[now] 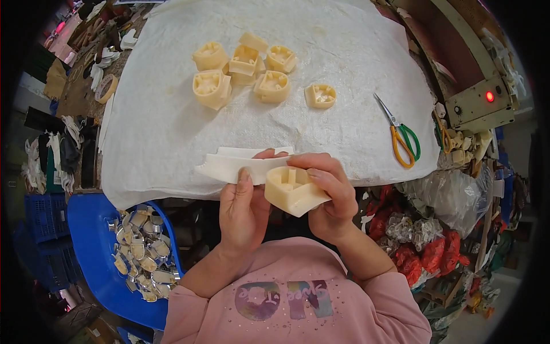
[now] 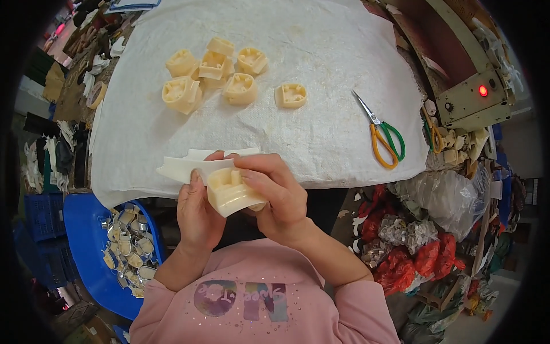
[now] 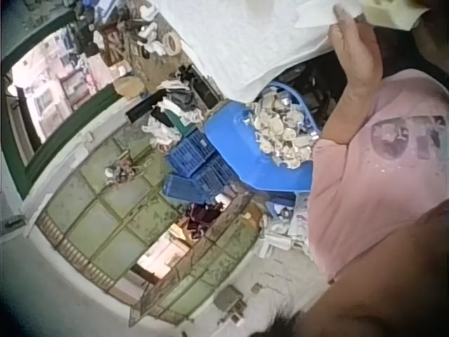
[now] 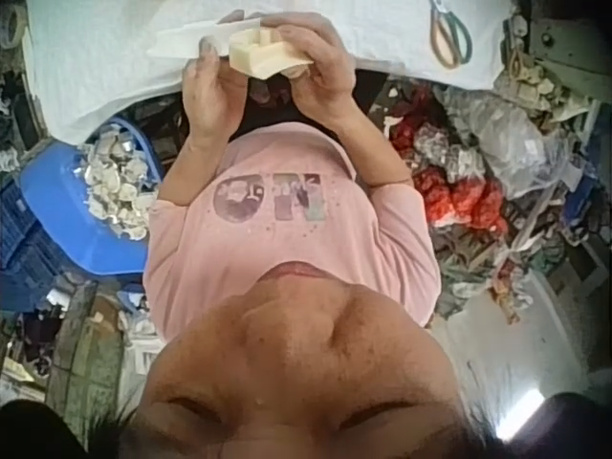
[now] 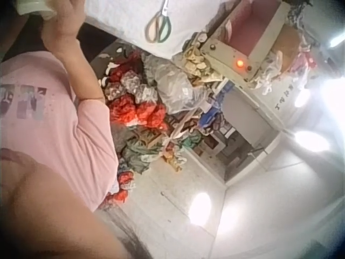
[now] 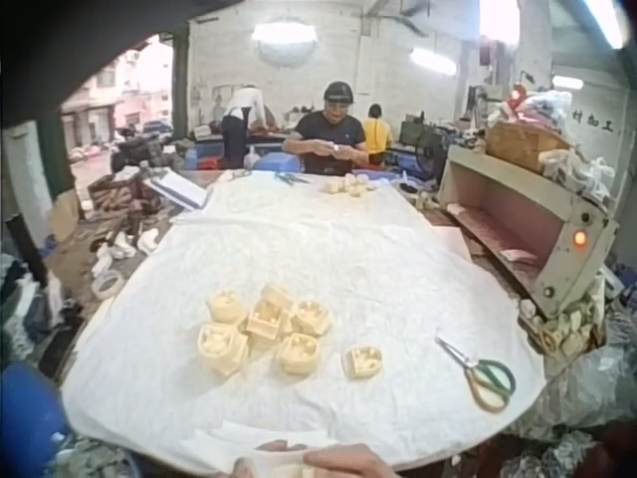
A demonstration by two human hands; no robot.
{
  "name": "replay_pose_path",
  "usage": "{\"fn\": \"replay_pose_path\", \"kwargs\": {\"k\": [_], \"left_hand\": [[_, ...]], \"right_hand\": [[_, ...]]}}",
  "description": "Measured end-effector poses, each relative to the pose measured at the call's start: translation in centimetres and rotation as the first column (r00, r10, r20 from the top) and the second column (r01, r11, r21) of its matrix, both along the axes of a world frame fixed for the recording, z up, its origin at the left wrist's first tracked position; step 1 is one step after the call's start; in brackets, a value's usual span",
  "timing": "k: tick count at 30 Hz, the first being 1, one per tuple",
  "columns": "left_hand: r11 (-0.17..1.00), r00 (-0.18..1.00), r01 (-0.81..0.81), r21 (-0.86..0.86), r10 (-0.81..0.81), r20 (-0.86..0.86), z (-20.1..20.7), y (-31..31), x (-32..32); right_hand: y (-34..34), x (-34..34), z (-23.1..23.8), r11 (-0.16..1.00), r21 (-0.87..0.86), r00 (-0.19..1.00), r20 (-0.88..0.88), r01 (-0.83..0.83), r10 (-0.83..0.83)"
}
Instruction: Assembling small molded plastic components with metal inserts at a workbench.
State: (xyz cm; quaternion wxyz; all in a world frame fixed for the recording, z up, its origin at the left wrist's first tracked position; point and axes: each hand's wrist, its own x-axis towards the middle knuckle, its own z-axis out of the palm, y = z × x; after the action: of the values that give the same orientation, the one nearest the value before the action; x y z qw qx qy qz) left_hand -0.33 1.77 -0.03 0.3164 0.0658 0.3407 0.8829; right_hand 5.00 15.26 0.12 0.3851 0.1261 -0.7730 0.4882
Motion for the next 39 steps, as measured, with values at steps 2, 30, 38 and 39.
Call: {"fn": "replay_pose_path", "kwargs": {"k": [2, 30, 38, 39], "left_hand": [[1.000, 1.000, 0.002, -0.011, -0.002, -0.025, 0.3, -0.3, 0.4], [0.980, 0.990, -0.039, -0.194, 0.012, -0.141, -0.1, -0.4, 1.7], [0.918, 0.893, -0.082, -0.389, -0.106, -0.438, -1.3, -1.3, 0.4], [0.892, 0.876, -0.082, -0.444, -0.148, -0.460, -1.0, -1.5, 0.0]], "right_hand": [[-0.1, -0.2, -1.0, 1.000, 0.027, 0.999, -0.053, 0.014, -0.012], [0.2, 0.0, -1.7, 0.951, 0.284, 0.992, -0.016, 0.122, -0.122], [1.2, 0.2, -2.8, 0.922, 0.342, 0.980, 0.005, 0.184, -0.198], [1.3, 0.2, -2.9, 0.923, 0.332, 0.980, -0.016, 0.194, -0.201]]}}
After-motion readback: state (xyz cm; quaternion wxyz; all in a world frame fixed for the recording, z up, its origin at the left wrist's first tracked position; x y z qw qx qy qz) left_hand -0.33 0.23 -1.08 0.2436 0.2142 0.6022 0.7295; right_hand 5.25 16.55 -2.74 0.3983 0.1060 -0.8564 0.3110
